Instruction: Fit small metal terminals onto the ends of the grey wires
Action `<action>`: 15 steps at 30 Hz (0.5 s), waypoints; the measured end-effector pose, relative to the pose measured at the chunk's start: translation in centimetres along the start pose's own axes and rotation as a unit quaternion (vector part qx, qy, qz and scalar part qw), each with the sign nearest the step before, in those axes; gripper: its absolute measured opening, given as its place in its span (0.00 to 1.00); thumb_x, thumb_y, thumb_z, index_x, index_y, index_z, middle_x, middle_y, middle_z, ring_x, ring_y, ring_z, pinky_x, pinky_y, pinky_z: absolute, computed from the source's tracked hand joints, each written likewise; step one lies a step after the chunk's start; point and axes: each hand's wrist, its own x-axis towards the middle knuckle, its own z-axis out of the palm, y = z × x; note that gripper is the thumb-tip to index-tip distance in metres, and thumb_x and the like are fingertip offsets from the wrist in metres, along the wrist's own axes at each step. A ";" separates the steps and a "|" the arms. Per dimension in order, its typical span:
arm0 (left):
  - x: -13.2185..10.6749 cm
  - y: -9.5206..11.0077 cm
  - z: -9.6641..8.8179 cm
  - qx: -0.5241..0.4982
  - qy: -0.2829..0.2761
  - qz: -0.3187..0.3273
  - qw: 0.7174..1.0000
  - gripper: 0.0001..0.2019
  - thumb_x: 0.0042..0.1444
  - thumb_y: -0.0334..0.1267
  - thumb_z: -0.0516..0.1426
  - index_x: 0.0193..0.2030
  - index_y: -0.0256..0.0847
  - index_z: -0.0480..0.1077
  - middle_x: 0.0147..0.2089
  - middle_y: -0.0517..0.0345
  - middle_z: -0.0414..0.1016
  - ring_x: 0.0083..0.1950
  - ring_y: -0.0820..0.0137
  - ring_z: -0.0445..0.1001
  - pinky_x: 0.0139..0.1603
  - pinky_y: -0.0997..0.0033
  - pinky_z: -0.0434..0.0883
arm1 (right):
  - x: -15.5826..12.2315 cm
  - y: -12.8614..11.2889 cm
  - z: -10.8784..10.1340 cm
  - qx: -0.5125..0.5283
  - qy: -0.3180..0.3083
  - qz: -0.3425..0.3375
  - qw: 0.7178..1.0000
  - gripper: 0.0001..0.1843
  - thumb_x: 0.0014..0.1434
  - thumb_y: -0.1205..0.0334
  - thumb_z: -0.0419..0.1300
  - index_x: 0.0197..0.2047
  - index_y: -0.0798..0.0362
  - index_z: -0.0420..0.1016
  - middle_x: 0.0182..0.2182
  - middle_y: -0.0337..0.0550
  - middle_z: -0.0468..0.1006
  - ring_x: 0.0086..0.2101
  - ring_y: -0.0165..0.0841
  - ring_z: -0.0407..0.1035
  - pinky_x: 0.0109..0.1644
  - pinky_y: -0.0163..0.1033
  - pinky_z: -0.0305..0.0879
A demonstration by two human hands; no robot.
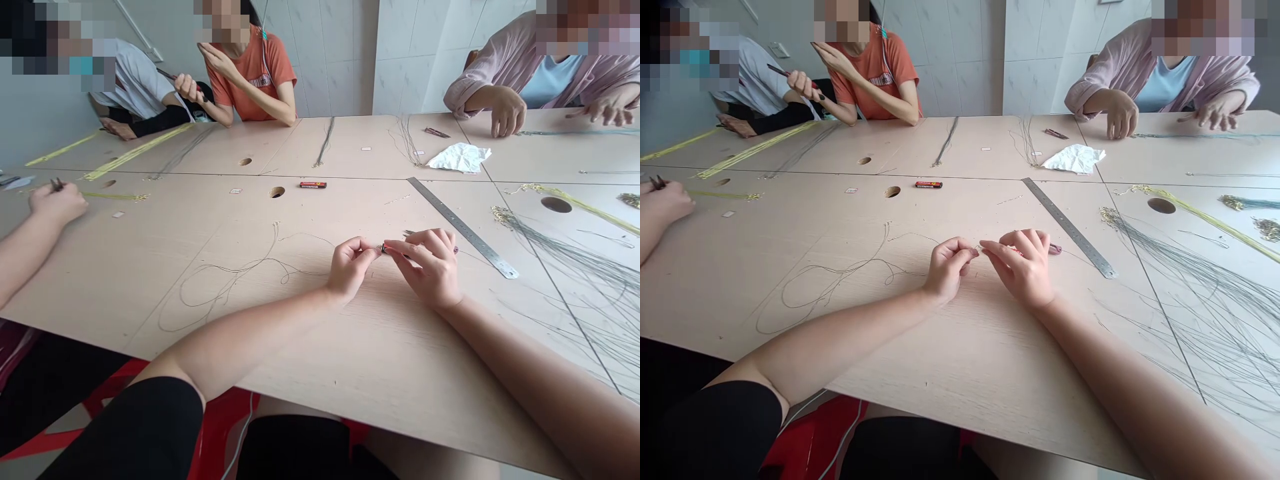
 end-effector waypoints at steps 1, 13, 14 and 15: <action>0.0 0.0 0.0 -0.001 0.000 -0.001 1.000 0.10 0.47 0.36 0.60 0.20 0.38 0.64 0.17 0.68 0.57 0.20 0.80 0.52 0.21 0.74 0.52 | 0.0 0.0 0.0 -0.003 -0.007 0.001 1.000 0.09 0.63 0.58 0.58 0.35 0.43 0.80 0.27 0.40 0.70 0.31 0.32 0.62 0.39 0.42 0.51; 0.0 0.3 0.1 -0.004 -0.026 -0.028 0.999 0.10 0.46 0.40 0.59 0.21 0.39 0.66 0.18 0.66 0.58 0.19 0.80 0.51 0.20 0.75 0.50 | -0.1 -0.2 0.1 0.004 -0.044 -0.008 0.999 0.10 0.65 0.62 0.54 0.35 0.47 0.75 0.28 0.40 0.71 0.31 0.31 0.62 0.41 0.44 0.49; 0.0 0.3 0.0 -0.005 -0.031 -0.029 0.999 0.09 0.47 0.41 0.58 0.22 0.39 0.67 0.19 0.65 0.59 0.20 0.79 0.51 0.20 0.75 0.50 | 0.0 -0.2 0.1 0.006 -0.044 -0.002 0.999 0.10 0.65 0.62 0.54 0.35 0.47 0.75 0.28 0.40 0.71 0.31 0.31 0.62 0.41 0.44 0.49; 0.0 0.3 -0.1 -0.005 -0.035 -0.023 0.999 0.09 0.47 0.42 0.57 0.23 0.39 0.67 0.21 0.64 0.61 0.20 0.79 0.52 0.20 0.75 0.51 | 0.0 -0.2 0.1 0.008 -0.043 0.003 0.999 0.10 0.65 0.62 0.54 0.35 0.48 0.75 0.28 0.40 0.71 0.31 0.31 0.62 0.41 0.44 0.50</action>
